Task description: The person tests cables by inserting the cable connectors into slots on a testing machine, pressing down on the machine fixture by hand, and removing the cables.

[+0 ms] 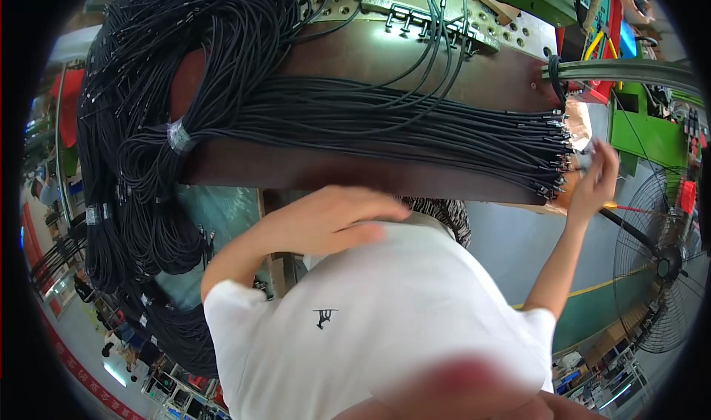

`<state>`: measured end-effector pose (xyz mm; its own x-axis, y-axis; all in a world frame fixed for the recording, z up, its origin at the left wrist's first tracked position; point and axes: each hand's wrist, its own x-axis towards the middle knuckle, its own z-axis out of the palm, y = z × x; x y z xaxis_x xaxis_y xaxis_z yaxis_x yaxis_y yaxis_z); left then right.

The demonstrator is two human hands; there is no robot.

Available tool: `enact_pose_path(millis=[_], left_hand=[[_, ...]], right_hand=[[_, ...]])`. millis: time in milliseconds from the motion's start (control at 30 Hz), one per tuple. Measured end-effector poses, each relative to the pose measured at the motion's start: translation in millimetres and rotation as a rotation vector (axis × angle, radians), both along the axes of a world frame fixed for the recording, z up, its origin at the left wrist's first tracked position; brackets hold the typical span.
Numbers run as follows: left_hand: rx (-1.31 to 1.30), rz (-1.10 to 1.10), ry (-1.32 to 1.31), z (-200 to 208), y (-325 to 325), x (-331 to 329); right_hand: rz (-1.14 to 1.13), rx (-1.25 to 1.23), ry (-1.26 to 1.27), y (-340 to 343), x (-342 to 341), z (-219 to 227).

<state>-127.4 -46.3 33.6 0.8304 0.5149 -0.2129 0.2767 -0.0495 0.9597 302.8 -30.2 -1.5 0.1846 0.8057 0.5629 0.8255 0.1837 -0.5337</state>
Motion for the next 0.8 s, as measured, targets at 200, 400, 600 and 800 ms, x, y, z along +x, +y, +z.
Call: enact_pose_path(millis=[200, 400, 600, 800], left_hand=[[0.885, 0.23, -0.174, -26, 48, 122], [1.086, 0.415, 0.52, -43, 55, 102], [1.163, 0.626, 0.726, -36, 150, -3], [1.141, 0.404, 0.463, -39, 164, 47]], right_hand=[[0.386, 0.065, -0.838, 122, -139, 31], [0.605, 0.034, -0.618, 163, -172, -21], [0.736, -0.087, -0.418, 157, -142, -7], [0.547, -0.594, 0.009, 189, -133, -9]])
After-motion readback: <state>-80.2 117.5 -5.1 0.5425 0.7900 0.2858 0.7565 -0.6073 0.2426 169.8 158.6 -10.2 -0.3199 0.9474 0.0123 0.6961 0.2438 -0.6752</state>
